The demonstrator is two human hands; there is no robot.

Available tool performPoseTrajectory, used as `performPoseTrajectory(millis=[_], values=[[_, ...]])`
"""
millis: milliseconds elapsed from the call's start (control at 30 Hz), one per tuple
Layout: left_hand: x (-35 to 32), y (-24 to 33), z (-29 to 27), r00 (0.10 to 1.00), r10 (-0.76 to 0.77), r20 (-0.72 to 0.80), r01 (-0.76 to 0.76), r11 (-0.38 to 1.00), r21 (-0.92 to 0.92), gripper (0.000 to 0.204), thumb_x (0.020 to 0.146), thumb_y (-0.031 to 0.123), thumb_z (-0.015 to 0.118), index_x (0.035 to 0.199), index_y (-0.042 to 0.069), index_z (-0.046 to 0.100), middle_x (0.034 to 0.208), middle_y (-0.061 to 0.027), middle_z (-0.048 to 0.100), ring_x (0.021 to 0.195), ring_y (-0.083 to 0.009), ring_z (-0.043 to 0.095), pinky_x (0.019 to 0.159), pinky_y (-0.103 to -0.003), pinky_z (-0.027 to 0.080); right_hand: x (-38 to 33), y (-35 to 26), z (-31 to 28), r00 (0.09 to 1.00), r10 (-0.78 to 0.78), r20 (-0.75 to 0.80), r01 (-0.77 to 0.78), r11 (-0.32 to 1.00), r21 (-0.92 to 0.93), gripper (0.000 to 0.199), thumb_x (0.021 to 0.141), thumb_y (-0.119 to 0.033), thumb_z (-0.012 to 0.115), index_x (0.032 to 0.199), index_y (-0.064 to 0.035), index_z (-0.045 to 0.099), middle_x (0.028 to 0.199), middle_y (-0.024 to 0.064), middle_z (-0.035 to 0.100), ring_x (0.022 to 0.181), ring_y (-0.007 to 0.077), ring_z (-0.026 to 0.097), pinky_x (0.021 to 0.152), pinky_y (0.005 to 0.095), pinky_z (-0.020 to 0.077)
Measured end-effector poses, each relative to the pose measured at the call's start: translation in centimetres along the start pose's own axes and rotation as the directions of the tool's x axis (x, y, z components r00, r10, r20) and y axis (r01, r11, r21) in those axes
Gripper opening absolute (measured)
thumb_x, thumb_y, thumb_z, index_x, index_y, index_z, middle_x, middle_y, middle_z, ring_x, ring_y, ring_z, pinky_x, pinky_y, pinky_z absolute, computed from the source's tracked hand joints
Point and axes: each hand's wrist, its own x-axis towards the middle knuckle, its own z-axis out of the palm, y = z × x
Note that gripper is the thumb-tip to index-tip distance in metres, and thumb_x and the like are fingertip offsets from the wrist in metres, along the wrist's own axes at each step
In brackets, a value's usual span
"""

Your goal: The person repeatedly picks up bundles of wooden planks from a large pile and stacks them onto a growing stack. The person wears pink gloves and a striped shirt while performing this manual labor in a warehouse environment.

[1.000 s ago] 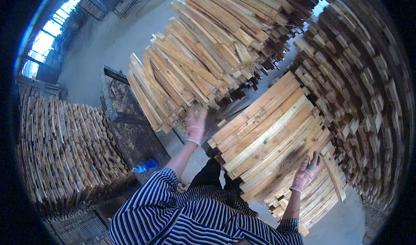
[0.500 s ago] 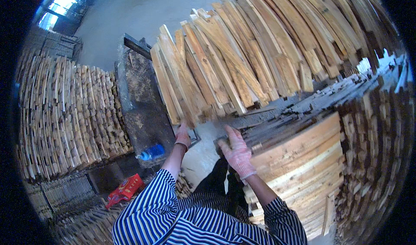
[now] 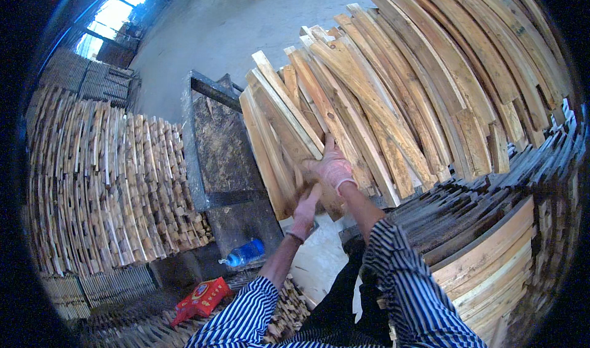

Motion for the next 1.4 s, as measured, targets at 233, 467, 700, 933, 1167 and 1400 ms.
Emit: performPoseTrajectory(millis=[233, 467, 700, 933, 1167, 1400], values=[[2.6, 3.5, 0.0, 0.989, 0.114, -0.093, -0.133, 0.962, -0.238, 0.081, 0.092, 0.058, 0.069, 0.145, -0.001, 0.051, 0.136, -0.0141, 0.064, 0.119, -0.0286, 0.062, 0.102, -0.037, 0.048, 1.9, 0.3, 1.1, 0.987, 0.061, 0.147, -0.055, 0.997, -0.044, 0.096, 0.079, -0.052, 0.079, 0.151, 0.0013, 0.043, 0.139, 0.0305, 0.058, 0.133, 0.0363, 0.057, 0.109, 0.0398, 0.0452], [1.2, 8.5, 0.6, 0.892, 0.432, -0.132, -0.206, 0.649, 0.732, 0.071, 0.093, 0.059, 0.068, 0.131, -0.001, 0.059, 0.123, -0.0229, 0.068, 0.113, -0.0325, 0.065, 0.097, -0.042, 0.049, 2.5, 4.7, -0.7, 0.963, 0.157, 0.219, -0.2, 0.962, 0.188, 0.103, 0.081, -0.064, 0.072, 0.149, 0.0073, 0.044, 0.141, 0.031, 0.057, 0.13, 0.0368, 0.058, 0.107, 0.0383, 0.046], [5.8, 4.5, -2.6, 0.972, 0.216, -0.087, -0.227, 0.962, -0.15, 0.07, 0.099, 0.052, 0.063, 0.149, 0.006, 0.047, 0.139, -0.0123, 0.06, 0.124, -0.028, 0.059, 0.106, -0.041, 0.047, 0.9, 1.2, 0.2, 0.944, 0.143, 0.298, -0.193, 0.97, 0.147, 0.102, 0.081, -0.061, 0.076, 0.148, 0.0087, 0.045, 0.138, 0.0276, 0.061, 0.128, 0.0341, 0.059, 0.106, 0.037, 0.0464], [-1.9, 4.2, -2.6, 0.929, -0.014, 0.37, 0.227, 0.81, -0.541, 0.063, 0.099, 0.047, 0.064, 0.146, 0.008, 0.051, 0.14, -0.01, 0.059, 0.127, -0.0262, 0.057, 0.108, -0.044, 0.047, -6.7, 6.4, -2.1, 0.921, 0.133, 0.365, -0.24, 0.934, 0.265, 0.095, 0.083, -0.069, 0.068, 0.135, 0.0107, 0.058, 0.131, 0.0304, 0.064, 0.124, 0.0356, 0.063, 0.104, 0.0391, 0.0487], [-7.6, 2.0, -2.5, 0.959, -0.023, 0.282, 0.194, 0.779, -0.596, 0.044, 0.097, 0.039, 0.067, 0.13, 0.009, 0.062, 0.118, -0.0032, 0.065, 0.107, -0.0198, 0.063, 0.089, -0.038, 0.054, -17.0, 2.3, -5.3, 0.928, 0.118, 0.354, -0.169, 0.979, 0.117, 0.065, 0.094, -0.047, 0.07, 0.143, -0.0078, 0.058, 0.132, 0.024, 0.066, 0.114, 0.0298, 0.068, 0.101, 0.0331, 0.0509], [-21.8, 8.2, -0.8, 0.916, -0.05, 0.397, 0.191, 0.927, -0.324, 0.068, 0.094, 0.041, 0.07, 0.146, 0.003, 0.049, 0.139, -0.0109, 0.059, 0.126, -0.0251, 0.057, 0.109, -0.04, 0.046, -24.7, -2.0, -12.5, 0.89, 0.186, 0.416, -0.412, 0.719, 0.56, 0.08, 0.081, -0.051, 0.081, 0.14, -0.0023, 0.058, 0.13, 0.0183, 0.067, 0.118, 0.0269, 0.063, 0.105, 0.0372, 0.0485]])
